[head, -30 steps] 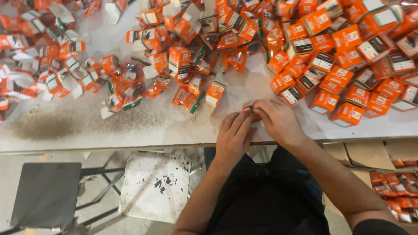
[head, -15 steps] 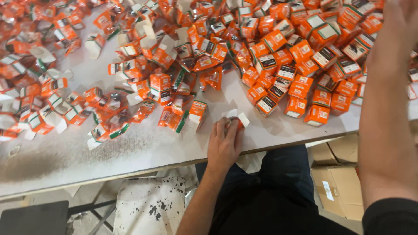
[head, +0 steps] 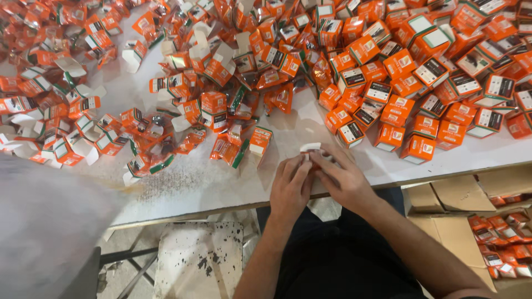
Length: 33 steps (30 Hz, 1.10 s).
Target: The person folds white paper inserts and places them into small orange product boxes on a table, then tosses the closed boxes onto a large pile of finished boxes. They repeat this cycle continuously, occasionally reaching across the table to gather boxes or clear space.
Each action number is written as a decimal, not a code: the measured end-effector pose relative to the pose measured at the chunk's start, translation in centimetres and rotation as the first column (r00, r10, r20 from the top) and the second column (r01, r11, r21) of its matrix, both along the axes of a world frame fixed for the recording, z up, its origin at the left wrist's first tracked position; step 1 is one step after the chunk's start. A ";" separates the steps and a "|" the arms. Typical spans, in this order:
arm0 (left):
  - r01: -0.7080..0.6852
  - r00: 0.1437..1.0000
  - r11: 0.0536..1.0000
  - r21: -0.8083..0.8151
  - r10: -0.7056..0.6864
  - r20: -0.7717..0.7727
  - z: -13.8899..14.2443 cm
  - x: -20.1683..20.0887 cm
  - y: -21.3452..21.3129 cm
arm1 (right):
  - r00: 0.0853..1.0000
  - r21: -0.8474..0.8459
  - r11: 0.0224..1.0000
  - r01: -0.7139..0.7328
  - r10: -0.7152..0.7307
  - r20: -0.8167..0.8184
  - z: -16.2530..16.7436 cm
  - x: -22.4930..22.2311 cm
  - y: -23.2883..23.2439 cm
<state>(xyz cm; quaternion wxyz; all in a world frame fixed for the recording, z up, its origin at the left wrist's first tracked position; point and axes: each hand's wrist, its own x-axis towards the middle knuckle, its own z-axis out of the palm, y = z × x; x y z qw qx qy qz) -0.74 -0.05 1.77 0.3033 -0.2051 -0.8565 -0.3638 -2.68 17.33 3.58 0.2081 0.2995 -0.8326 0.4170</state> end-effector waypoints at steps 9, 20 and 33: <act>0.108 0.974 0.977 0.184 -0.141 0.177 -1.0 -0.6 -0.2 | 0.735 -0.315 0.932 0.181 0.084 0.673 -5.4 -1.2 0.8; 0.111 0.949 0.959 0.261 -0.180 0.260 -3.3 -0.2 -0.9 | 0.919 -0.108 0.952 -0.288 0.306 0.249 -2.3 -2.0 2.3; 0.121 0.970 0.983 0.138 -0.146 0.193 -1.5 0.0 -0.9 | 0.966 -0.094 0.982 -0.166 0.181 0.185 -2.3 -1.0 1.2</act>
